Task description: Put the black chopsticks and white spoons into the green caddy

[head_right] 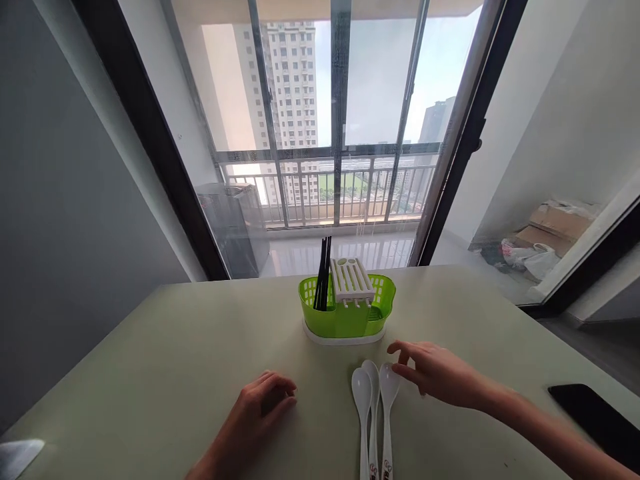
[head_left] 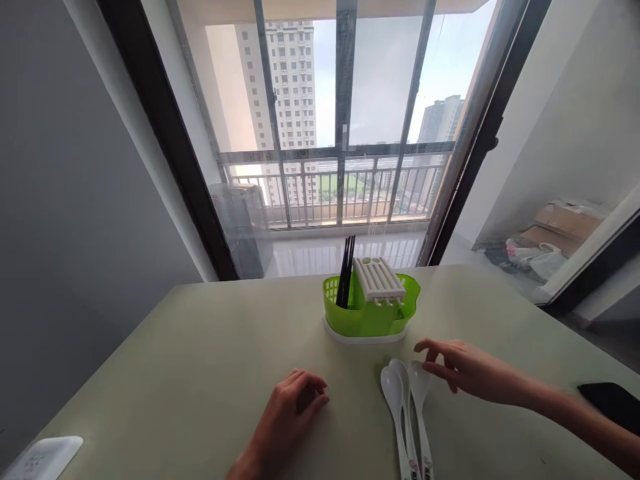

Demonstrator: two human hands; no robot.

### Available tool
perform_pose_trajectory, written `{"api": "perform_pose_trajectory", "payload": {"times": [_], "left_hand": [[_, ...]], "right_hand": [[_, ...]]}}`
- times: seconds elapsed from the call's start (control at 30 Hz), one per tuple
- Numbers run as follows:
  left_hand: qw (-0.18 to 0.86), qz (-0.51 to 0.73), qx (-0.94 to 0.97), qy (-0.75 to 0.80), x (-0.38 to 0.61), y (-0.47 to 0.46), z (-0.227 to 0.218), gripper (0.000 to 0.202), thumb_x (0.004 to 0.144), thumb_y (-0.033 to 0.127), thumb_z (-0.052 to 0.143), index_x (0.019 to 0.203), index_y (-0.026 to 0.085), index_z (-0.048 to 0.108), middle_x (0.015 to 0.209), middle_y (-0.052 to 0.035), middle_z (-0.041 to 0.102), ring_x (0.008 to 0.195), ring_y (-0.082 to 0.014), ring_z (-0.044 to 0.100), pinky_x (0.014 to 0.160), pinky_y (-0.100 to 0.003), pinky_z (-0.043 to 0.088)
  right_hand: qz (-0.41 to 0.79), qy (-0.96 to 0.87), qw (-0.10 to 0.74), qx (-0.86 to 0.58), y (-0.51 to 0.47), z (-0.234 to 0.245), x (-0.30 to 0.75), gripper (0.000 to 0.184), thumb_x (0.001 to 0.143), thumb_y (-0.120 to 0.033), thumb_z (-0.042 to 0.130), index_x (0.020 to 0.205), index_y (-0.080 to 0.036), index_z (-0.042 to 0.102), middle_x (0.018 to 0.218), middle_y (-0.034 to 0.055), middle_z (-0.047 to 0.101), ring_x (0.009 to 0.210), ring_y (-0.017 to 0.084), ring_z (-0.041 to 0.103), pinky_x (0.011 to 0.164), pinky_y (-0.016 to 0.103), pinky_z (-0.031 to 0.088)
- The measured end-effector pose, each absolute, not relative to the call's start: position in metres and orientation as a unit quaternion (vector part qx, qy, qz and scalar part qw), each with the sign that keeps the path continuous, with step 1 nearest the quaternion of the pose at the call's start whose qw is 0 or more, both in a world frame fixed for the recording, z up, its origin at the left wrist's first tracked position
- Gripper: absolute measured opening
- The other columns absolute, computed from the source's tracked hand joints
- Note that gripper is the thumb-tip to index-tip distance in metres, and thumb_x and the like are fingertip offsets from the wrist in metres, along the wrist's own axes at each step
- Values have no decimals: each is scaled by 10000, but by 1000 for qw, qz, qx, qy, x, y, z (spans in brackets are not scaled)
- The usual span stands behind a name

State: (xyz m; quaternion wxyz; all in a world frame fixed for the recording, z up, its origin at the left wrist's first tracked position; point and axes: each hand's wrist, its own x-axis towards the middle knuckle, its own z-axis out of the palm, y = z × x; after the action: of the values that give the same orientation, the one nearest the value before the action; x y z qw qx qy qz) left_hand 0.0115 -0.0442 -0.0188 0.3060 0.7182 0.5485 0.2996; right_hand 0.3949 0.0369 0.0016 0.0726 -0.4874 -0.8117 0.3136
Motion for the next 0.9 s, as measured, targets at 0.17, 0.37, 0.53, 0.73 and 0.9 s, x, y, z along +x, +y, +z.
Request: {"api": "perform_pose_trajectory", "payload": {"times": [0.17,0.37,0.53,0.73,0.9], "left_hand": [[299,295,725,547,11,-44,-19,141,987,321,596,969,238,709,969,-22,726,886,-181,670,835,-304,520],[284,295,736,539,12,-42,-19,169,1005,331,569,960,232,698,961,-29,733,899,-194,674,838,-314,523],[280,296,737,540,11,-41,-20,173,1004,321,555,969,232,699,967,-37,736,909,-201,680,837,-316,532],[278,288,738,543,12,-43,-17,170,1003,301,543,959,232,692,958,-29,726,888,-194,673,817,-313,529],[264,285,748,538,11,-41,-18,191,1026,324,526,955,237,680,941,-26,725,895,-194,666,814,-306,523]], "right_hand": [[384,-786,77,-478,39,-12,388,427,1022,-580,403,1116,-235,637,853,21,750,602,176,720,651,305,547],[421,-759,103,-485,39,-23,384,461,986,-650,403,822,-241,539,635,-24,639,592,189,720,590,289,525],[443,-747,118,-482,36,-11,400,494,974,-699,408,834,-239,522,686,-18,636,597,182,727,463,246,473],[352,-780,141,-498,26,55,414,476,1041,-634,378,896,-240,605,627,-18,666,566,150,635,526,252,482],[188,-792,274,-511,17,112,398,387,1043,-587,469,1058,-245,650,710,-10,744,506,134,568,494,249,456]]}}
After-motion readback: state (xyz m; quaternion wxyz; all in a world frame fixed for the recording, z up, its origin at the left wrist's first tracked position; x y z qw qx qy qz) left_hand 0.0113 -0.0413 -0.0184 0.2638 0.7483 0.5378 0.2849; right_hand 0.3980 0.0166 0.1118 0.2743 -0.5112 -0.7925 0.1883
